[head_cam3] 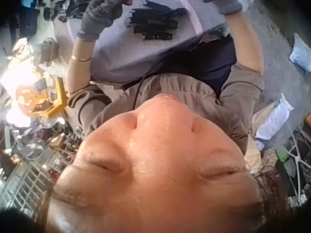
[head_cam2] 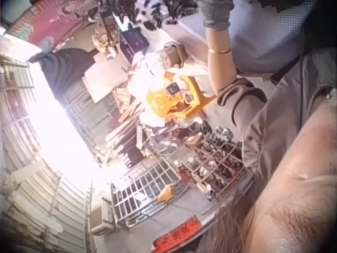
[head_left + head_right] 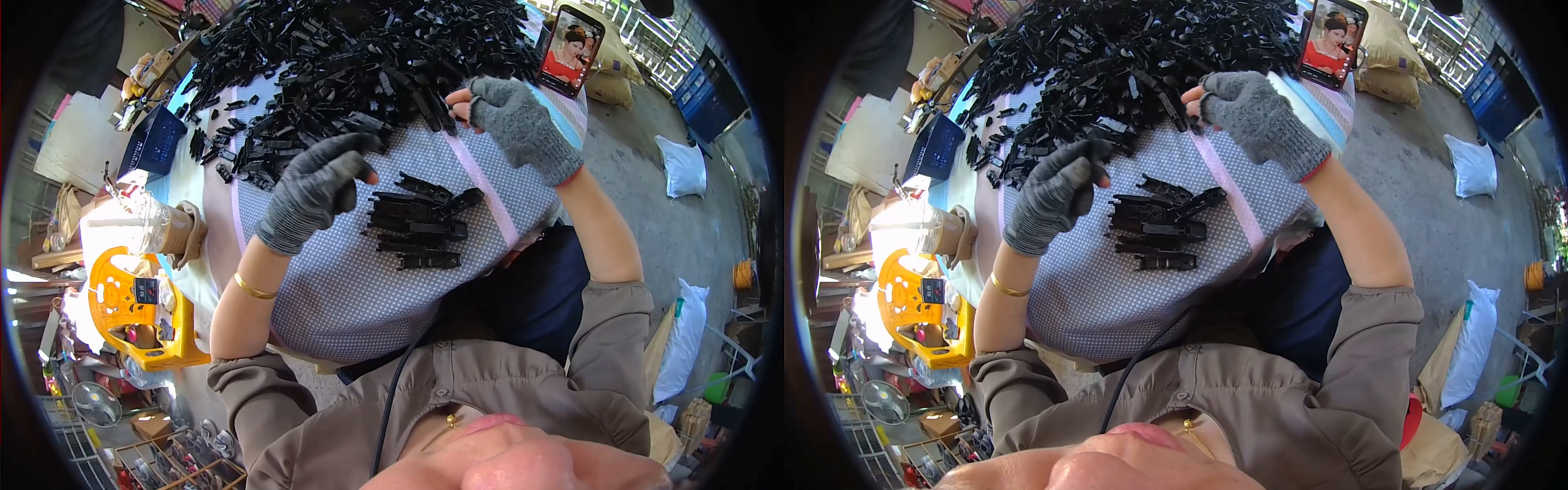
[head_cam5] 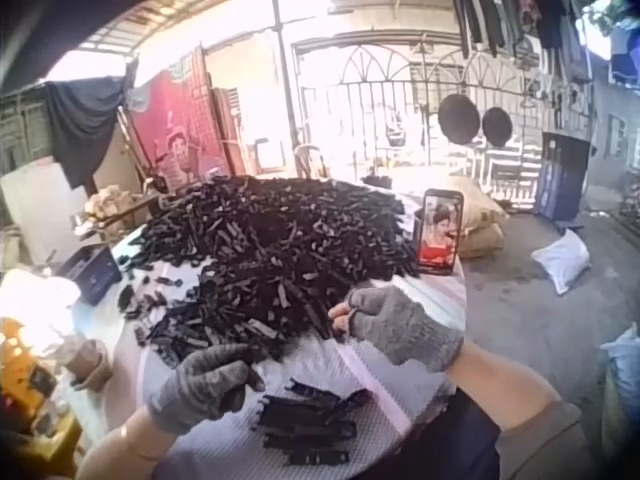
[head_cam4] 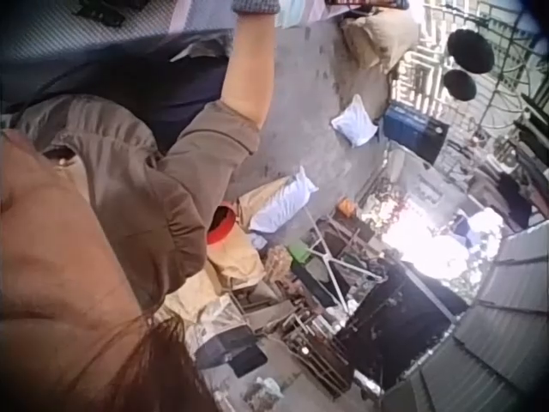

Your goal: Assembling and inspecting small black plastic components at a production workbench.

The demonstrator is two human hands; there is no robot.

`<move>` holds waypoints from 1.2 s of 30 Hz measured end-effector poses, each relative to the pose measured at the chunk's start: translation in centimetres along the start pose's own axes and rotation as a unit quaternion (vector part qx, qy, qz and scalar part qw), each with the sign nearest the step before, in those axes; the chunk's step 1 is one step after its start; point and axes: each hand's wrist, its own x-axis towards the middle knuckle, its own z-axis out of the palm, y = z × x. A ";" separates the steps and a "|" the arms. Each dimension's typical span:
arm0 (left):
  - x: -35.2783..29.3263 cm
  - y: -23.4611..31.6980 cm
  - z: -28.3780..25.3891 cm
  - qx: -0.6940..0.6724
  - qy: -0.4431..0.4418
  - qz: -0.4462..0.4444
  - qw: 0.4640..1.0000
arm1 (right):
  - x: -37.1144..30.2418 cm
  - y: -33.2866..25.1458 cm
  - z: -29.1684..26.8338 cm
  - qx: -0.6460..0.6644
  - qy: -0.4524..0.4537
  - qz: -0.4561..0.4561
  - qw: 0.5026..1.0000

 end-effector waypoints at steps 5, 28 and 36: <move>-0.4 0.2 2.8 0.166 -0.009 -0.032 0.986 | -0.4 -2.1 1.8 0.177 -0.111 0.063 0.976; -0.9 -0.9 2.9 0.321 -0.051 0.061 0.944 | -1.0 -5.4 3.6 0.133 -0.192 0.030 0.972; -1.8 -0.9 5.3 0.434 -0.051 0.192 0.879 | -2.5 -8.0 6.8 0.345 -0.080 0.038 0.934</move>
